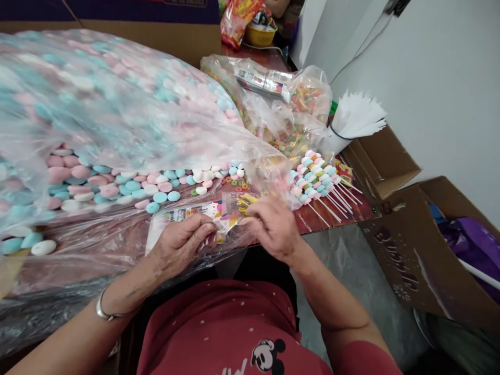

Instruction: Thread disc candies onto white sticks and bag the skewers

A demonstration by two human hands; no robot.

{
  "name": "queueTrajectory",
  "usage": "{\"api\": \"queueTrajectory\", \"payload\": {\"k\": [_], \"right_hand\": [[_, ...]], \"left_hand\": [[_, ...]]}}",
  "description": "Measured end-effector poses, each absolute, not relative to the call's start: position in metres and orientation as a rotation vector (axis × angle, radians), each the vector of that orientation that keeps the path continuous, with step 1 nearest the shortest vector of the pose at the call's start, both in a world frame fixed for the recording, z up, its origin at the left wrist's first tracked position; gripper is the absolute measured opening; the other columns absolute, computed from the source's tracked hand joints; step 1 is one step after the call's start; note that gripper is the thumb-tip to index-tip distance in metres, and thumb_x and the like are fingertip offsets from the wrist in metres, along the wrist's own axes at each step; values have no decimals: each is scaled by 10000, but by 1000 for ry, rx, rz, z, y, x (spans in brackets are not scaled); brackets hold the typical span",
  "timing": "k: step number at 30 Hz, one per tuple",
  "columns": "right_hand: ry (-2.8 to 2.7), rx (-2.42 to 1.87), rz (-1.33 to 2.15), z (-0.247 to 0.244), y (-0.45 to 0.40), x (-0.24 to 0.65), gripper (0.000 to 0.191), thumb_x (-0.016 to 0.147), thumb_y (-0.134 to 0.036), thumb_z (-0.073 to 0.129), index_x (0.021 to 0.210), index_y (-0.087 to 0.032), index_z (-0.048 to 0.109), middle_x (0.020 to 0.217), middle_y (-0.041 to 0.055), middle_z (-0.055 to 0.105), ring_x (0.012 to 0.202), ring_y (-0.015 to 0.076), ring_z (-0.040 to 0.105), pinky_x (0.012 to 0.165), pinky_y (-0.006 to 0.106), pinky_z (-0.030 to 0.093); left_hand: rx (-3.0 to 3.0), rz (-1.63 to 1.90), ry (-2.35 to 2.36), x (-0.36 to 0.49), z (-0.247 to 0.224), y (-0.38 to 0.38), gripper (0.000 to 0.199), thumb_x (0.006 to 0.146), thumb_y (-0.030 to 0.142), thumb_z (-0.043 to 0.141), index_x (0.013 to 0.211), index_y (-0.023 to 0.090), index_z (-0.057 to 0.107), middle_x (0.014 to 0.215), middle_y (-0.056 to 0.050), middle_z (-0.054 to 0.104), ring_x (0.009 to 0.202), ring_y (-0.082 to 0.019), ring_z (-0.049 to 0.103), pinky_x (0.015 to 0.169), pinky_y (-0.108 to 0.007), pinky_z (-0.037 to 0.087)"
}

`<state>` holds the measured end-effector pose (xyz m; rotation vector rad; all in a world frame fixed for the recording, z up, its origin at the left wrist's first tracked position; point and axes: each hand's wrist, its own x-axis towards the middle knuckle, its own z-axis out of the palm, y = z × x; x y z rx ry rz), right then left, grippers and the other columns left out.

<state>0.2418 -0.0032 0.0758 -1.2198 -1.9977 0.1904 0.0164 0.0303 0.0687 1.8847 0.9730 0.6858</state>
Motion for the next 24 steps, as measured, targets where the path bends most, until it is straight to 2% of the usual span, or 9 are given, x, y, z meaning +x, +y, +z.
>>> {"api": "queueTrajectory", "payload": {"k": [3,6,11,16,19,20,21,22,24], "right_hand": [[-1777,-1494,-164,75,-13,291,203,992,-270,439,1011,-189,624,910,81,679,863,205,603,789,334,464],[-1747,-1839,-457,62,-22,339,235,977,-277,445,1002,-178,657,912,107,688,850,242,562,815,390,430],[-1912,-2196,-609,33,-30,372,247,940,-252,485,1021,-145,693,833,118,684,827,273,523,735,393,381],[-1941,-2050,-835,34,-33,390,282,923,-162,435,808,-193,691,625,82,596,613,227,487,582,360,292],[-1684,-1790,-831,47,-41,395,251,952,-270,485,989,-258,732,675,95,628,660,256,554,601,389,352],[-1670,-1821,-625,52,-44,392,304,967,-263,473,1167,-303,699,820,100,676,789,280,615,667,402,394],[-1631,-1774,-483,59,-47,386,353,966,-248,481,1247,-359,664,905,87,690,872,293,638,711,413,415],[-1630,-1704,-394,65,-49,378,382,951,-236,522,1261,-419,651,930,61,696,870,285,651,724,412,430],[-1708,-1509,-334,76,-50,356,425,892,-186,623,1225,-445,674,883,29,702,760,247,653,691,396,452]], "left_hand": [[1962,737,1000,16,71,30,240,895,271,478,730,186,631,585,8,634,492,-106,533,503,-201,445],[1972,714,995,12,67,32,216,873,301,515,747,189,651,626,-9,677,538,-124,578,518,-206,465],[1902,628,971,5,59,34,250,860,373,579,704,189,648,603,-11,671,522,-125,563,502,-210,457],[1799,637,1028,-2,59,33,315,846,433,613,679,169,655,572,-9,632,505,-107,522,472,-199,417],[1680,657,1048,-12,56,36,301,837,425,629,692,162,646,587,-7,631,515,-99,508,477,-194,408],[1632,671,1045,-16,53,38,295,832,420,637,693,159,641,594,-10,639,514,-97,504,475,-193,403],[1580,682,1033,-20,51,39,291,827,415,644,695,156,636,598,-16,647,509,-95,498,470,-193,399],[1527,687,1012,-24,48,40,290,824,412,650,696,153,632,602,-22,658,499,-92,491,464,-193,392],[1426,681,963,-29,44,40,295,817,412,665,694,148,623,606,-34,677,470,-83,468,445,-194,372]]}}
